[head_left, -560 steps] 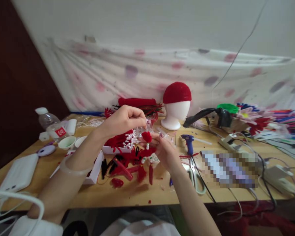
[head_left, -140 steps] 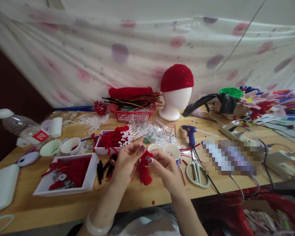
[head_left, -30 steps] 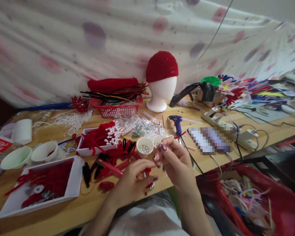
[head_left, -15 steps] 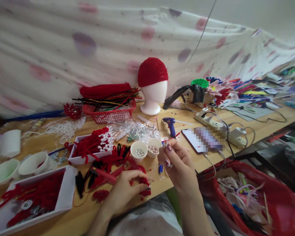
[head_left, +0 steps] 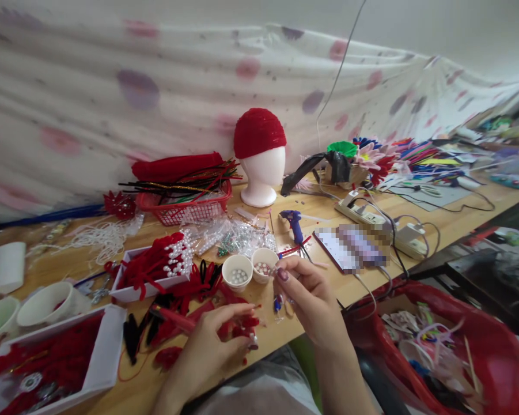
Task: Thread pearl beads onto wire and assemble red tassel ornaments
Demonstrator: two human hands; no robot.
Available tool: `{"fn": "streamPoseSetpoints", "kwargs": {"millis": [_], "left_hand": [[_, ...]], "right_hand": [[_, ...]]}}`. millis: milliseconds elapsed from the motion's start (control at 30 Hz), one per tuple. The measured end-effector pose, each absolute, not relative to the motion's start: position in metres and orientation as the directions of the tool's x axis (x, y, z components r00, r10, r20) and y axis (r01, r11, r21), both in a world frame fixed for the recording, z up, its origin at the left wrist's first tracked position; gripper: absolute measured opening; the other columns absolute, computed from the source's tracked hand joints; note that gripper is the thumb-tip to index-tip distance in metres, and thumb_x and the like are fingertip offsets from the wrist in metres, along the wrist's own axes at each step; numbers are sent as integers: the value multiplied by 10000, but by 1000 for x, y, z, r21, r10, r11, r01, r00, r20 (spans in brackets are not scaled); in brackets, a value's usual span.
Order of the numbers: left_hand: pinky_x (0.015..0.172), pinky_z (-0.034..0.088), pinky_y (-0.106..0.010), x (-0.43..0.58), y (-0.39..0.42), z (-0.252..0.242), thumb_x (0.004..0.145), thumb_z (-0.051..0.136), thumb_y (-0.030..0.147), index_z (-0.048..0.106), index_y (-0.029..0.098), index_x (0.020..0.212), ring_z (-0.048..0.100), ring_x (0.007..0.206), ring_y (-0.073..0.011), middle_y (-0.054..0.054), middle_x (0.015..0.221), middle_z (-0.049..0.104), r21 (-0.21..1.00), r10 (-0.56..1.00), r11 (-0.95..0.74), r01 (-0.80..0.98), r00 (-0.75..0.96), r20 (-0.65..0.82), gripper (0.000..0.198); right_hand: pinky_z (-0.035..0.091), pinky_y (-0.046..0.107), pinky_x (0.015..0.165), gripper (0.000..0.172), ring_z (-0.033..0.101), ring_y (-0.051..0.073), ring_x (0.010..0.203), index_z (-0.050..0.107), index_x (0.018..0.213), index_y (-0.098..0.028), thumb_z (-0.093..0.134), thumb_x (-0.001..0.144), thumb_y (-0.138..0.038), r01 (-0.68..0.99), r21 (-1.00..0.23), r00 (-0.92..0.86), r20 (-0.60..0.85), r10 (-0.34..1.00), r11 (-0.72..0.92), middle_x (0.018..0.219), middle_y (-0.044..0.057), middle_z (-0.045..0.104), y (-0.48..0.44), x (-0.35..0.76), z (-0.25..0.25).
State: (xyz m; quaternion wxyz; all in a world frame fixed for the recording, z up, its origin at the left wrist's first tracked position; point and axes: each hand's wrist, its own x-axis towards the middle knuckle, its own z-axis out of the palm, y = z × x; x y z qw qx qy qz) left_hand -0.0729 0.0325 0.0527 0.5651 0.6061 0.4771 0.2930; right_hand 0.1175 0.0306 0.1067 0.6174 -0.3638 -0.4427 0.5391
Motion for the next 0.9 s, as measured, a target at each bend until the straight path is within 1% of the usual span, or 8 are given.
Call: {"fn": "streamPoseSetpoints", "kwargs": {"millis": [100,233,333,500,600,700,800,900], "left_hand": [[938,564,-378,-81,34,65,752,763,225,829,307,967,746,1006,-282,-49,1044,823,950,951,-75,304,310,-24,240],[733,605,-269,-90,34,78,819,745,318,819,339,979,778,823,-236,-23,941,834,917,952,-274,290,216,216,177],[675,589,-219,-88,34,83,809,773,282,816,342,917,772,739,-203,4,847,829,854,906,-409,323,253,338,131],[677,583,-214,-81,35,75,818,759,222,809,313,830,769,694,-195,6,788,823,812,880,-475,340,212,426,104],[652,583,-228,-82,35,69,821,749,226,804,301,799,763,666,-204,-1,761,817,814,893,-449,369,191,407,96],[613,570,-221,-87,38,67,842,732,238,791,292,814,752,651,-195,2,747,807,806,893,-448,388,247,378,85],[682,569,-206,-92,47,72,891,680,216,773,282,845,757,714,-177,5,791,804,765,880,-474,436,250,403,123],[774,559,-216,-89,66,82,917,646,194,764,260,917,760,820,-178,-13,893,804,672,866,-494,552,246,434,136]], "right_hand": [[410,236,515,199,552,118,544,725,891,-212,698,940,-403,-222,-965,-115,166,979,137,649,-7,642,26,117,108],[427,241,550,141,579,128,585,743,896,-196,631,956,-257,104,-966,-341,190,921,238,696,11,676,21,115,109],[418,231,552,143,570,126,596,739,888,-186,606,922,-144,240,-928,-369,183,911,283,714,8,687,19,113,106],[451,224,563,147,624,138,612,736,890,-177,599,933,-146,242,-945,-351,125,928,219,723,22,723,21,112,98],[481,225,577,161,665,150,636,749,912,-175,597,961,-192,195,-969,-338,79,938,152,728,33,737,23,110,93],[495,231,581,176,675,156,648,767,928,-187,605,975,-235,164,-976,-334,79,939,141,745,37,741,24,112,87],[505,245,624,182,683,166,680,769,930,-201,598,984,-233,170,-974,-361,79,929,149,764,37,749,23,121,79],[495,249,649,176,685,170,714,764,937,-213,598,991,-237,177,-975,-381,57,923,134,797,36,759,22,132,69]]}}
